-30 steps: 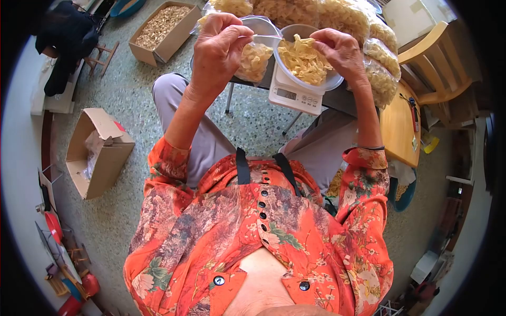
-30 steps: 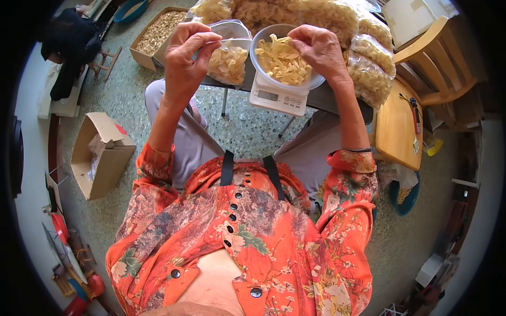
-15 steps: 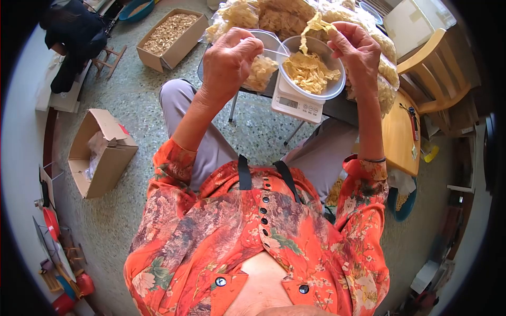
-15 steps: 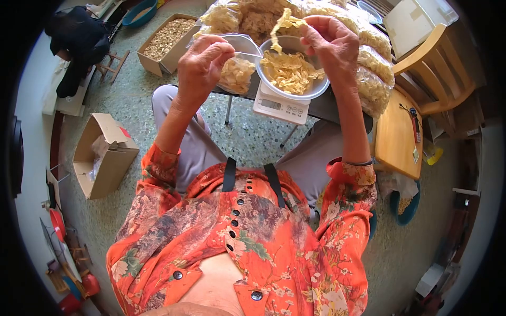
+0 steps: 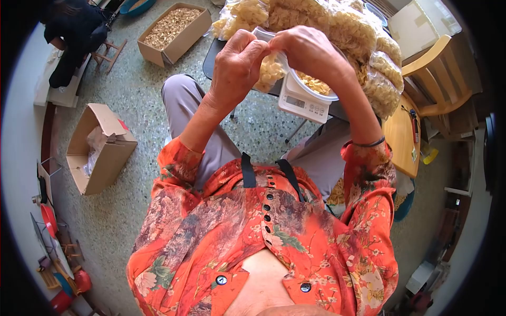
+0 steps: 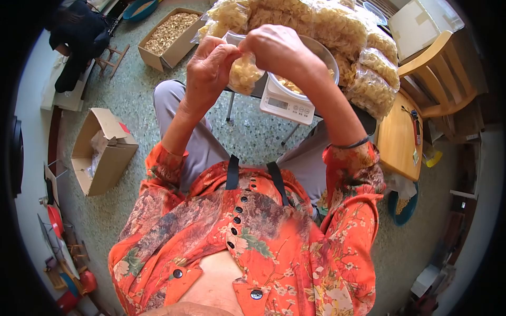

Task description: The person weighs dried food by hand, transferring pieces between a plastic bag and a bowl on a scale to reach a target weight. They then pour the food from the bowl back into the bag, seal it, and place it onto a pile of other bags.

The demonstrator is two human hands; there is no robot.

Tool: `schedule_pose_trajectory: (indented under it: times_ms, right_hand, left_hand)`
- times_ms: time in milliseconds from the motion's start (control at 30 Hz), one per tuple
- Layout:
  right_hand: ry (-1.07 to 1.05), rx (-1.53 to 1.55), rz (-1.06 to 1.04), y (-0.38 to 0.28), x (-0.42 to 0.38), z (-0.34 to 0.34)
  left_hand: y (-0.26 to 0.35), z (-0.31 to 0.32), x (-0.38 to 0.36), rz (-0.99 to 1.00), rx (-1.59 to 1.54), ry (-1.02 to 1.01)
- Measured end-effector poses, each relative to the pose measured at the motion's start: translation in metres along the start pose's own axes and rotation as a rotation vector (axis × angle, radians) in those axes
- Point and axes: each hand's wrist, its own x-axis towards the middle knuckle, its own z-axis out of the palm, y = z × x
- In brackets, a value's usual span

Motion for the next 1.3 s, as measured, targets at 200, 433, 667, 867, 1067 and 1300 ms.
schedule_pose_trajectory:
  times_ms: [200, 433, 667, 867, 1067, 1300]
  right_hand:
    - [-0.348, 0.011, 0.078, 0.0, 0.025, 0.009]
    - [-0.204, 0.533, 0.274, 0.006, 0.01, -0.035]
    - [0.012, 0.219, 0.356, 0.077, -0.06, -0.012]
    - [-0.008, 0.046, 0.379, 0.081, -0.087, 0.023]
    - [-0.056, 0.061, 0.44, 0.086, -0.088, 0.033]
    - [0.158, 0.274, 0.466, 0.078, -0.097, 0.011]
  left_hand:
    - [-0.003, 0.0, -0.002, -0.012, -0.031, 0.055]
    - [-0.006, -0.006, 0.0, 0.016, 0.009, 0.091]
    - [0.0, -0.006, 0.005, -0.048, 0.005, 0.115]
    - [-0.002, 0.002, -0.004, -0.025, 0.075, 0.088]
    - [-0.001, 0.002, 0.003, -0.051, 0.026, 0.189]
    - [-0.002, 0.006, -0.008, -0.082, 0.033, 0.132]
